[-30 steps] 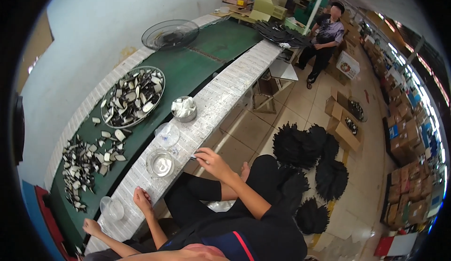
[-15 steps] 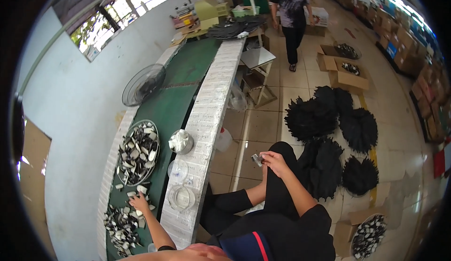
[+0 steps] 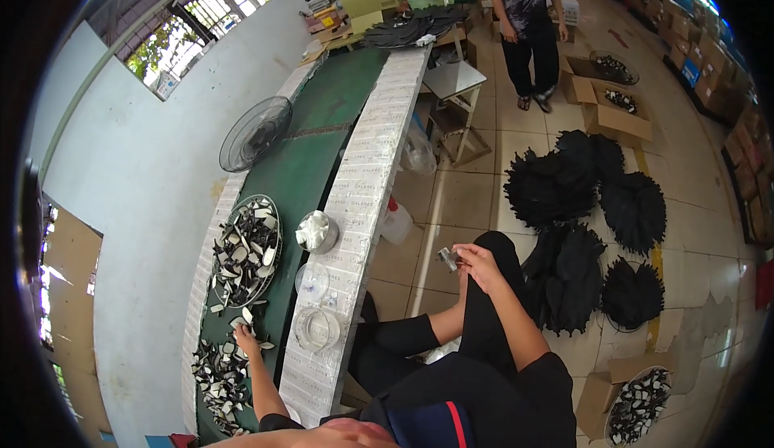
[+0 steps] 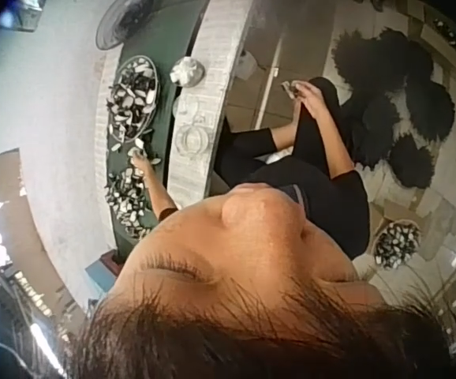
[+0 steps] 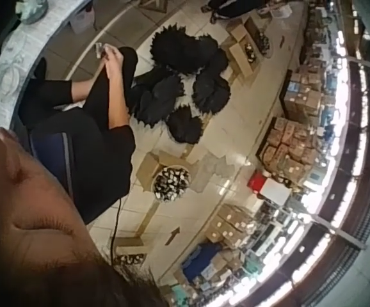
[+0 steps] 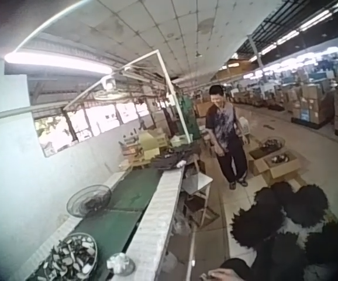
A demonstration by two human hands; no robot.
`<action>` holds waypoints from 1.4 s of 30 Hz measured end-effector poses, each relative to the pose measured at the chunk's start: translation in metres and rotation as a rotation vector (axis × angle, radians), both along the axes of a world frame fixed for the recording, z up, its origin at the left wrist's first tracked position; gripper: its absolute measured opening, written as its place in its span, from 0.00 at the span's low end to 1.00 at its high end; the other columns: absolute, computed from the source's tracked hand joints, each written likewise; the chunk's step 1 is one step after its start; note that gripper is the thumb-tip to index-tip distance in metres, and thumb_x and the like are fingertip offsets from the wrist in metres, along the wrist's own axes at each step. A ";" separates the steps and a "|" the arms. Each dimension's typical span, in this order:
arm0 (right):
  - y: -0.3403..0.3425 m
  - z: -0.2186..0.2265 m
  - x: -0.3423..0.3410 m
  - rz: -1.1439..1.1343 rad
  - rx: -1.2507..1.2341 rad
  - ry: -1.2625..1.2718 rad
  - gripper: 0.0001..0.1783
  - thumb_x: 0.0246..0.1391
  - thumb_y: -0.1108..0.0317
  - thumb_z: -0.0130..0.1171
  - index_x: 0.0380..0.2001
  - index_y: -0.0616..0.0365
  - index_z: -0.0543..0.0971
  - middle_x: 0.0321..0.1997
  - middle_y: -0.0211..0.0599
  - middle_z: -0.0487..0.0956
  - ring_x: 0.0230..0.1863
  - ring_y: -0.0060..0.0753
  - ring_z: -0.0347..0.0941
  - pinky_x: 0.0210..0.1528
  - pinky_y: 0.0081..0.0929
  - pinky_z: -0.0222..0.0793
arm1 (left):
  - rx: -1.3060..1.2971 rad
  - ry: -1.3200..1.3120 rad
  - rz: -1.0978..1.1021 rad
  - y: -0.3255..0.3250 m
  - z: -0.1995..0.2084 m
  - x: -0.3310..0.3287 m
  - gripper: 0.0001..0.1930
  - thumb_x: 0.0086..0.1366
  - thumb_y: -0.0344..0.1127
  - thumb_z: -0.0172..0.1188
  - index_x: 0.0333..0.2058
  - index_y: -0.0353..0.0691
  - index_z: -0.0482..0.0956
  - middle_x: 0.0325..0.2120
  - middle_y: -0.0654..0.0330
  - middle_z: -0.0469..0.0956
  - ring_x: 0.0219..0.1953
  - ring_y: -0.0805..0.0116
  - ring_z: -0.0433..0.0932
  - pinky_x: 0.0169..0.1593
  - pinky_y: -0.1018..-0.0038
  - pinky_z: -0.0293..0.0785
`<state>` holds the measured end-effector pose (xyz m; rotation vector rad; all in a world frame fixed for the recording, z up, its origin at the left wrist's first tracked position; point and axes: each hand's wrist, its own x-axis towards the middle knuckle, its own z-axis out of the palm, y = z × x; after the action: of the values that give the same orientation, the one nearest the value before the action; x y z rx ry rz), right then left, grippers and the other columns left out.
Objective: Manually assemble and glue small components for footwear manufacturing at a production bench.
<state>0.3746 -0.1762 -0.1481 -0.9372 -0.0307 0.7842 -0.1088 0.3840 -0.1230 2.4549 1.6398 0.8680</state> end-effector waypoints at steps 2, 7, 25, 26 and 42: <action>-0.003 -0.001 0.000 -0.004 -0.014 -0.004 0.12 0.61 0.69 0.54 0.46 0.62 0.77 0.42 0.34 0.79 0.42 0.28 0.76 0.46 0.26 0.72 | 0.073 -0.033 -0.021 -0.008 0.006 0.006 0.17 0.69 0.34 0.48 0.52 0.31 0.73 0.44 0.40 0.76 0.46 0.42 0.74 0.48 0.57 0.69; -0.016 -0.007 0.000 -0.025 -0.023 -0.020 0.13 0.61 0.67 0.54 0.47 0.60 0.77 0.43 0.32 0.79 0.43 0.26 0.76 0.46 0.26 0.71 | 0.127 -0.005 0.113 -0.008 0.052 0.036 0.14 0.70 0.35 0.47 0.42 0.28 0.75 0.26 0.44 0.79 0.27 0.47 0.78 0.30 0.60 0.71; 0.006 -0.008 0.002 0.066 0.034 0.004 0.13 0.61 0.70 0.53 0.48 0.60 0.76 0.46 0.36 0.79 0.46 0.31 0.75 0.48 0.31 0.73 | -0.761 -2.164 -0.150 -0.101 0.093 -0.030 0.17 0.64 0.25 0.42 0.49 0.18 0.64 0.52 0.36 0.67 0.58 0.37 0.64 0.63 0.46 0.62; 0.002 -0.013 0.004 0.075 0.043 -0.007 0.12 0.61 0.71 0.53 0.47 0.60 0.76 0.46 0.35 0.79 0.46 0.31 0.75 0.48 0.31 0.72 | -0.736 -2.151 -0.128 -0.120 0.099 -0.014 0.15 0.64 0.26 0.45 0.46 0.20 0.67 0.49 0.38 0.69 0.54 0.40 0.67 0.64 0.48 0.61; -0.004 -0.017 0.000 0.107 -0.043 -0.045 0.17 0.61 0.65 0.54 0.52 0.59 0.73 0.53 0.35 0.74 0.53 0.29 0.70 0.55 0.27 0.66 | -0.768 -2.024 0.015 -0.048 0.072 -0.008 0.19 0.56 0.29 0.60 0.42 0.26 0.63 0.44 0.42 0.65 0.44 0.39 0.73 0.50 0.50 0.77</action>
<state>0.3745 -0.1803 -0.1655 -1.0001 -0.1049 0.8655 -0.1167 0.3363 -0.0506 0.2843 0.7042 1.3885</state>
